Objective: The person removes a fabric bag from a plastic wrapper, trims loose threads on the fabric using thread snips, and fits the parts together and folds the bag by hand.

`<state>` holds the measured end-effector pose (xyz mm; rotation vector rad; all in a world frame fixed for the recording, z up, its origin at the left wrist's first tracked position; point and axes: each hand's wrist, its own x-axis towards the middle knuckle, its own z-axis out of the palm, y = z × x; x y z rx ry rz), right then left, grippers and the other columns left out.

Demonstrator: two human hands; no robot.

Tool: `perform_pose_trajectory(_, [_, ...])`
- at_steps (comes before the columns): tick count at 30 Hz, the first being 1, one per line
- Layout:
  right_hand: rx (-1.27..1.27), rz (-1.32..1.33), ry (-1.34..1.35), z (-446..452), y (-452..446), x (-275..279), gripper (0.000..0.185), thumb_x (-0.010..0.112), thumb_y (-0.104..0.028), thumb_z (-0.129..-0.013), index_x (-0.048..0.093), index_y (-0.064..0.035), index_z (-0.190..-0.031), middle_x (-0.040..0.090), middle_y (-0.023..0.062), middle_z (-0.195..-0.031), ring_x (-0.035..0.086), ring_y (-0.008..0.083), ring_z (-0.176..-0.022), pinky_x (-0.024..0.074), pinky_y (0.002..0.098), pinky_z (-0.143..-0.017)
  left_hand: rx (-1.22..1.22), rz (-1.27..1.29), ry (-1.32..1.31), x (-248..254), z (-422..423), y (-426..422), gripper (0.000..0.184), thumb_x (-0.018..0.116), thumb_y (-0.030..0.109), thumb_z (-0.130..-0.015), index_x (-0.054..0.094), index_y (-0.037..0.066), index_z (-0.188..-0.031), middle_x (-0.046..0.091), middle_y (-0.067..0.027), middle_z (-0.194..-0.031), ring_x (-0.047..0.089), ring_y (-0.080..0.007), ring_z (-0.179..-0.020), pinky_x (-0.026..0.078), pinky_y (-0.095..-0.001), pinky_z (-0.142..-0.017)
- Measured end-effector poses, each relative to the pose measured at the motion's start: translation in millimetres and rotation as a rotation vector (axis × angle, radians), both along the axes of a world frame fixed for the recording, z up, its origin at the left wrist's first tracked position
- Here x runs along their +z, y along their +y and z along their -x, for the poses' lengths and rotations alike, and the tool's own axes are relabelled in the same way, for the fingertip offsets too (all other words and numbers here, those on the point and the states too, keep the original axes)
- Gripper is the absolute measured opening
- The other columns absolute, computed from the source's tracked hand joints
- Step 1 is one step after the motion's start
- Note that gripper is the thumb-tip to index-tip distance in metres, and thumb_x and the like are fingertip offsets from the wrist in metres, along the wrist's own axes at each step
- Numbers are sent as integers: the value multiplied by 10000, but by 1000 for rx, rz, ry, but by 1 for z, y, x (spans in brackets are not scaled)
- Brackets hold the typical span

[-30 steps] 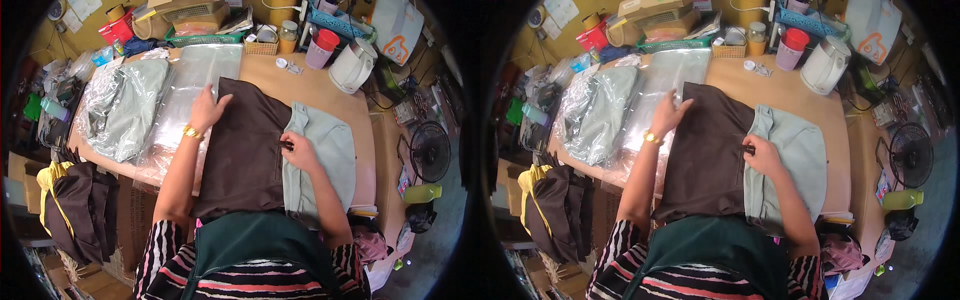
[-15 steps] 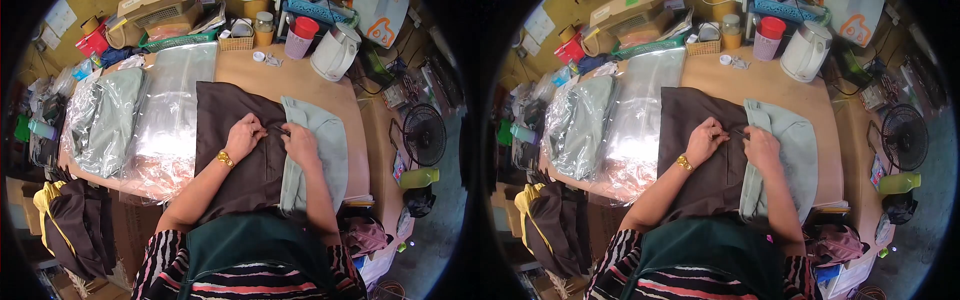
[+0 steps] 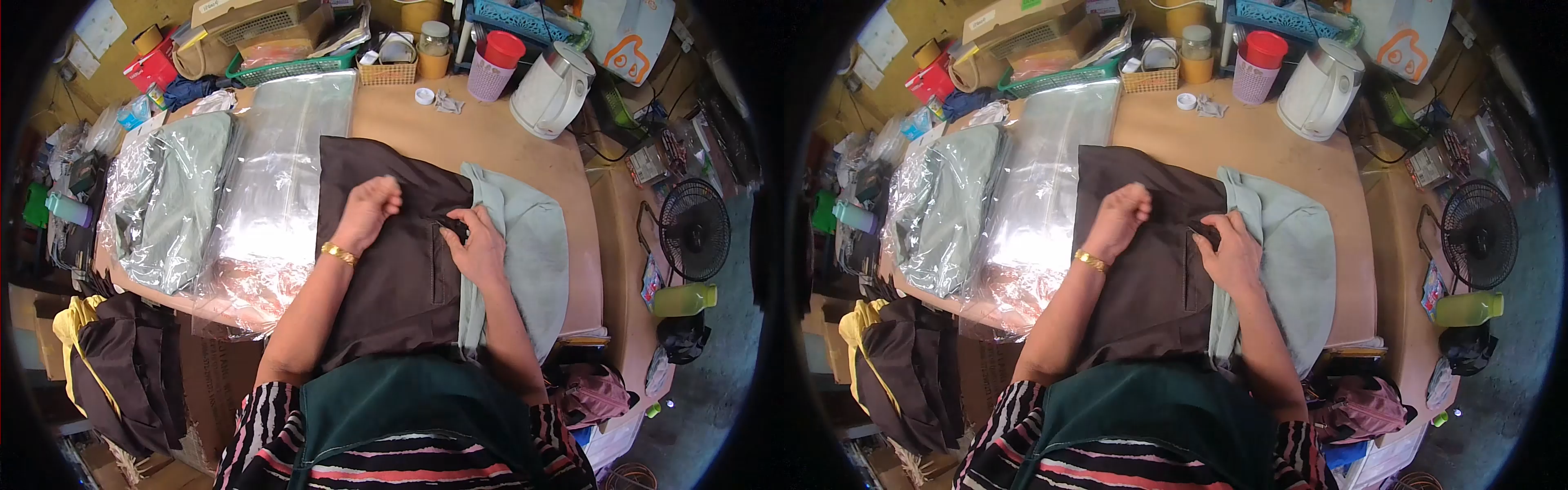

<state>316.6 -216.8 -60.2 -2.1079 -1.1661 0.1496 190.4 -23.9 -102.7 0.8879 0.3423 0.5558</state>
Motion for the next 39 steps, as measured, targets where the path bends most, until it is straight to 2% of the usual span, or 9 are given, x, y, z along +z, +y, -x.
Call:
perform_pose_trajectory(2, [0, -51, -13, -1, 2, -4, 252, 728, -181, -793, 613, -122, -1009, 600, 61, -977, 629, 275, -887, 501, 388, -763, -32, 246, -204, 3, 19, 29, 188, 589, 217, -958, 608, 60, -856, 594, -8, -749, 548, -62, -660, 455, -197, -588])
perform_pose_trajectory(6, [-1, -90, 124, -1, 5, -6, 231, 729, -141, -786, 627, -84, -986, 660, 77, -931, 650, 237, -814, 507, 344, -729, 1114, -1037, 590, 34, 43, 78, 360, 697, 333, -869, 617, -6, -963, 641, -93, -832, 590, -193, -705, 496, -311, -656])
perform_pose_trajectory(7, [25, 0, 92, -2, 6, -4, 224, 728, -123, -786, 630, -70, -981, 675, 82, -920, 654, 219, -792, 507, 324, -717, 1127, -1039, 590, 40, 43, 82, 360, 697, 333, -869, 617, -6, -963, 641, -93, -832, 590, -193, -705, 496, -311, -656])
perform_pose_trajectory(9, [144, -38, 196, -19, 12, -19, 210, 721, -110, -801, 631, -54, -983, 674, 72, -931, 645, 183, -794, 498, 303, -710, 515, -877, 794, 53, 35, 85, 478, 745, 310, -820, 601, -59, -1087, 674, -150, -968, 638, -240, -833, 516, -346, -757])
perform_pose_trajectory(16, [308, -533, 533, 15, 58, 103, 250, 679, -83, -874, 604, 11, -1093, 660, 55, -997, 602, 92, -862, 478, 254, -752, 121, -530, 163, 124, 29, 11, 437, 685, -18, -835, 563, -19, -1254, 659, -54, -1077, 601, -115, -971, 482, -264, -888])
perform_pose_trajectory(20, [496, -406, 626, 13, 79, 108, 209, 727, -125, -848, 616, 19, -951, 623, -5, -815, 546, 56, -713, 436, 225, -633, 97, -491, 89, 122, 45, -16, 272, 652, 82, -903, 628, -6, -1159, 674, -38, -1027, 616, -91, -881, 489, -235, -797])
perform_pose_trajectory(24, [311, -386, 401, 21, 63, 107, 194, 724, -117, -852, 610, 8, -756, 550, -43, -640, 458, 36, -632, 370, 233, -561, 574, -167, -190, 141, 82, 6, 199, 575, 226, -976, 652, 49, -928, 470, 70, -617, 398, -16, -530, 291, -173, -477])
perform_pose_trajectory(33, [331, -407, 372, 45, 43, 114, 213, 736, -114, -837, 576, 1, -756, 566, -15, -645, 448, 45, -617, 384, 242, -564, 217, -940, 347, 168, 85, -25, 432, 719, 213, -847, 614, 8, -1213, 621, 58, -845, 462, -31, -595, 400, -202, -551])
perform_pose_trajectory(39, [267, -514, 454, 43, 32, 114, 235, 721, -112, -852, 548, -6, -735, 519, -35, -638, 430, 41, -621, 372, 238, -564, 477, -223, -110, 161, 92, -1, 176, 610, 195, -949, 669, 53, -863, 550, 60, -669, 368, -11, -501, 289, -178, -453])
